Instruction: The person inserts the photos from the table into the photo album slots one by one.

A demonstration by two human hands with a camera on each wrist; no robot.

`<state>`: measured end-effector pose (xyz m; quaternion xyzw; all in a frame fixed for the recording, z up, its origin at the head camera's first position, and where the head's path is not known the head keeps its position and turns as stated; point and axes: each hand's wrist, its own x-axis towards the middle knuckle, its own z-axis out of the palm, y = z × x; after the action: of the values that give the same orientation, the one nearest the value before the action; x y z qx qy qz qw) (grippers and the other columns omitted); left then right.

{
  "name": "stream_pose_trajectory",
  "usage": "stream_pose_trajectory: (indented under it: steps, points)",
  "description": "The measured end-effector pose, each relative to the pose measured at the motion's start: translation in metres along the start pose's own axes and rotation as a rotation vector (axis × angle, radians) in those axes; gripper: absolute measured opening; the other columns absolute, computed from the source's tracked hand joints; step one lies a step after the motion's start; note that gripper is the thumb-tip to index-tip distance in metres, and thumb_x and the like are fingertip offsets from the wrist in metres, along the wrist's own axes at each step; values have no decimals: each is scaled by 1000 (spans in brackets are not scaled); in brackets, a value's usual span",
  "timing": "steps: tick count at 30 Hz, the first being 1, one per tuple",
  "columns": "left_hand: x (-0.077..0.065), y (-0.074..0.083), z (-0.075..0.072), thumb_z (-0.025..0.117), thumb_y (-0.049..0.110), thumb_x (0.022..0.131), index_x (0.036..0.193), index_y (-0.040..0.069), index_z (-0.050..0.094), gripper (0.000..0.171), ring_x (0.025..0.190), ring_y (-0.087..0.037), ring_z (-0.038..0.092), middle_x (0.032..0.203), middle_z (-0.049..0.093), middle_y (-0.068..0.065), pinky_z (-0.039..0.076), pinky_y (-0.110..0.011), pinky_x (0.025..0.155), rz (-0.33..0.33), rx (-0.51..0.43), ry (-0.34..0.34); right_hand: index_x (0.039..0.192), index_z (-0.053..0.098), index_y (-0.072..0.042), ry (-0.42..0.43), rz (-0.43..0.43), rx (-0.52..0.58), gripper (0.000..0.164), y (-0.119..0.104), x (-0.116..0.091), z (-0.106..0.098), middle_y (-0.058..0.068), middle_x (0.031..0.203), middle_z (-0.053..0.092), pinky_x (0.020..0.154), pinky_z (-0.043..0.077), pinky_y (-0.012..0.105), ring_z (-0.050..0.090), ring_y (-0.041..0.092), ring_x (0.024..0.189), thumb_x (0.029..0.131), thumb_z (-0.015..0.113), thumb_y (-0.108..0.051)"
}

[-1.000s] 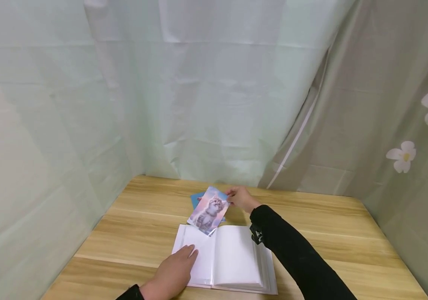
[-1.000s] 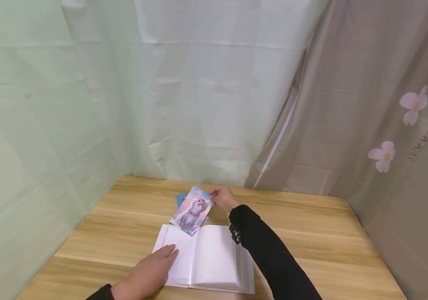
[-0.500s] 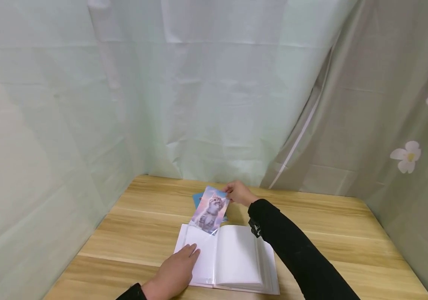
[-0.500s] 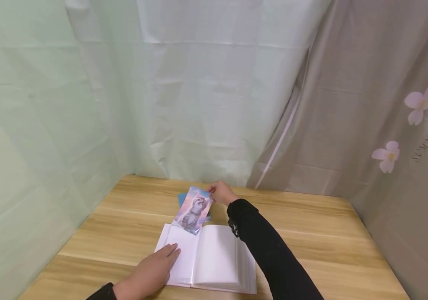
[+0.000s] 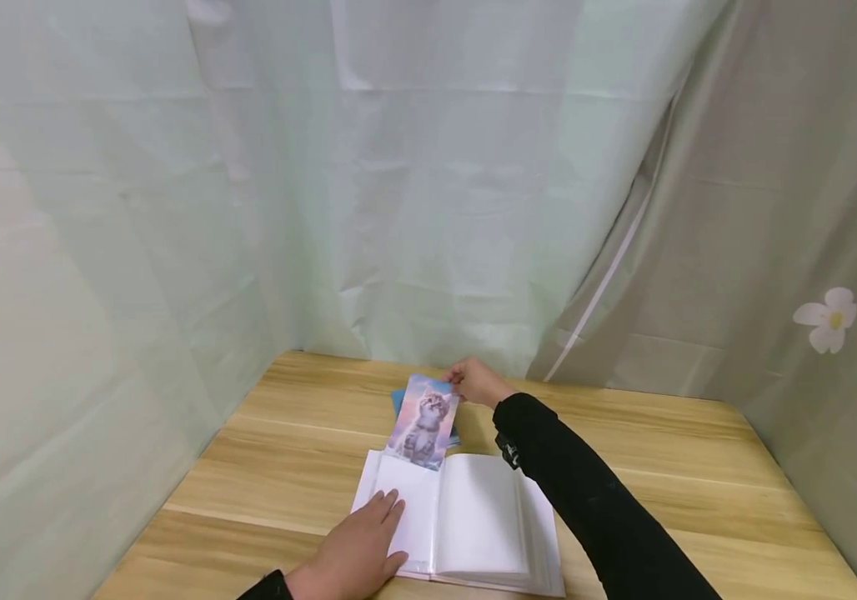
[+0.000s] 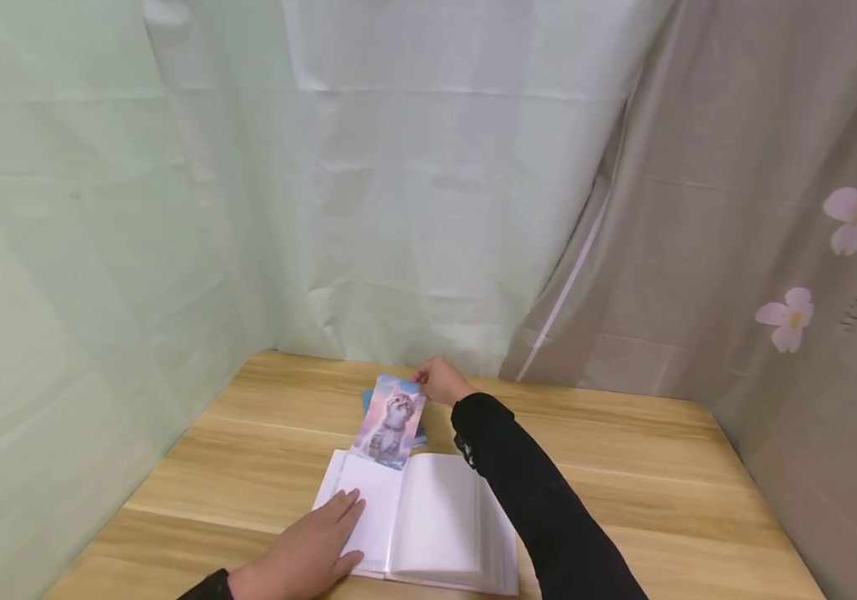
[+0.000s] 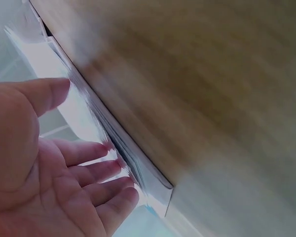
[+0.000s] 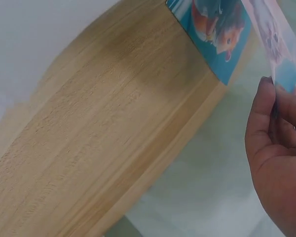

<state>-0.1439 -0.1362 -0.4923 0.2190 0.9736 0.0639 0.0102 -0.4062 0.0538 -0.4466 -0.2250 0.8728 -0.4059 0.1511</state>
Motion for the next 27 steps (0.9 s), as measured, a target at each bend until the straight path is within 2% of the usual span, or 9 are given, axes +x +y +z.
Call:
stream_pose_trajectory:
  steps: [4, 10, 15, 19, 21, 23, 27]
  points:
    - [0, -1, 0, 67, 44, 93, 137, -8, 54, 69, 132, -42, 49, 142, 52, -25, 43, -48, 107, 4, -8, -13, 106, 72, 4, -15, -22, -37, 18, -6, 1, 2, 16, 103, 69, 73, 59, 36, 65, 21, 84, 94, 60, 10]
    - [-1, 0, 0, 68, 44, 92, 136, -9, 54, 70, 132, -42, 49, 142, 52, -25, 43, -48, 107, 10, -14, -11, 104, 73, 3, -51, -75, -57, 18, -8, -1, 7, 14, 97, 71, 67, 58, 34, 64, 18, 75, 91, 63, 11]
    - [-1, -1, 1, 70, 44, 91, 137, -9, 54, 72, 132, -43, 48, 143, 51, -26, 43, -49, 107, 2, -21, -9, 105, 74, 2, -87, -70, -55, 19, -10, -5, 11, 12, 97, 71, 67, 57, 34, 66, 24, 78, 92, 63, 11]
    - [-1, -1, 0, 71, 43, 90, 137, -10, 53, 74, 133, -43, 47, 144, 50, -26, 43, -49, 107, -2, -41, -22, 106, 74, 1, -123, -59, -69, 19, -11, -8, 15, 11, 98, 70, 65, 55, 30, 67, 31, 81, 93, 63, 9]
    - [-1, -2, 0, 72, 43, 89, 138, -10, 52, 75, 133, -44, 47, 144, 49, -27, 43, -50, 107, -4, -52, -29, 106, 74, -1, -150, -62, -89, 18, -11, -10, 19, 11, 101, 70, 65, 54, 28, 67, 30, 83, 93, 64, 7]
    - [0, -2, 0, 72, 43, 89, 138, -11, 51, 76, 133, -44, 47, 144, 49, -27, 43, -51, 107, -7, -69, -33, 107, 73, -2, -183, -64, -106, 17, -11, -11, 23, 11, 107, 69, 67, 55, 30, 67, 27, 82, 94, 64, 5]
    - [0, -2, 0, 72, 44, 89, 138, -12, 50, 78, 134, -46, 46, 145, 48, -28, 43, -51, 106, -2, -82, -31, 111, 71, -1, -245, -61, -107, 18, -10, -13, 30, 14, 115, 67, 76, 58, 40, 67, 24, 82, 95, 63, 4]
